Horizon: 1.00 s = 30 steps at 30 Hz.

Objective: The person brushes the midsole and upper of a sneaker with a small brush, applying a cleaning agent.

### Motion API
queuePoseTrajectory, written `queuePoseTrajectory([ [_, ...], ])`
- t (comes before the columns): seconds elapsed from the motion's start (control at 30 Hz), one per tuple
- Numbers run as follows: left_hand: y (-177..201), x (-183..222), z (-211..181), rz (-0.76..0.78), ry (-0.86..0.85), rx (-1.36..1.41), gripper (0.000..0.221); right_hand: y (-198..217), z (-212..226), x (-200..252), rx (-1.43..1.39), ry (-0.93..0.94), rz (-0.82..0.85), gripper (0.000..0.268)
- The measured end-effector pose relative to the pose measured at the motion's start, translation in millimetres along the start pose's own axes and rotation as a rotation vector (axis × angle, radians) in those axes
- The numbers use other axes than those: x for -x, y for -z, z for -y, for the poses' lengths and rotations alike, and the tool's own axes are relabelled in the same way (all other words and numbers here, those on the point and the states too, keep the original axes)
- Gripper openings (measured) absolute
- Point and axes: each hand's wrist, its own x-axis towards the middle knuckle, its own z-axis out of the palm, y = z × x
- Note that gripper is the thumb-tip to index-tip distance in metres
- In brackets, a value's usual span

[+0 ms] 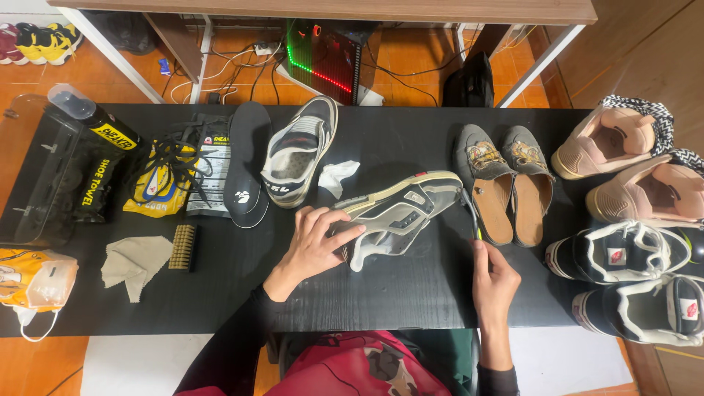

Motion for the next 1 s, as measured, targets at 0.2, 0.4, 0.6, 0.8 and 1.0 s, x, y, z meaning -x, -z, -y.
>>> queuePoseTrajectory([
  [0.2,-1.2,0.6,-1.7,-0.026,-0.033,0.033,0.079,4.0,4.5,1.9,0.103,0.119,0.035,0.027],
  [0.4,-0.7,0.2,-0.3,0.003,0.001,0.007,0.080,8.5,15.1,2.0,0.132,0.151,-0.015,0.026],
  [0.6,1.4,-0.9,-1.6,0.011,-0.021,-0.010,0.079,11.5,23.0,0.9,0.219,0.180,0.030,0.026],
  [0.8,4.3,-5.8,-0.3,0.023,0.006,-0.026,0.080,15.2,30.6,-0.9,0.148,0.290,0.021,0.025],
  [1.0,4.9,-4.5,-4.4,-0.011,0.010,0.005,0.077,16.9,39.5,0.6,0.257,0.215,0.027,0.023],
])
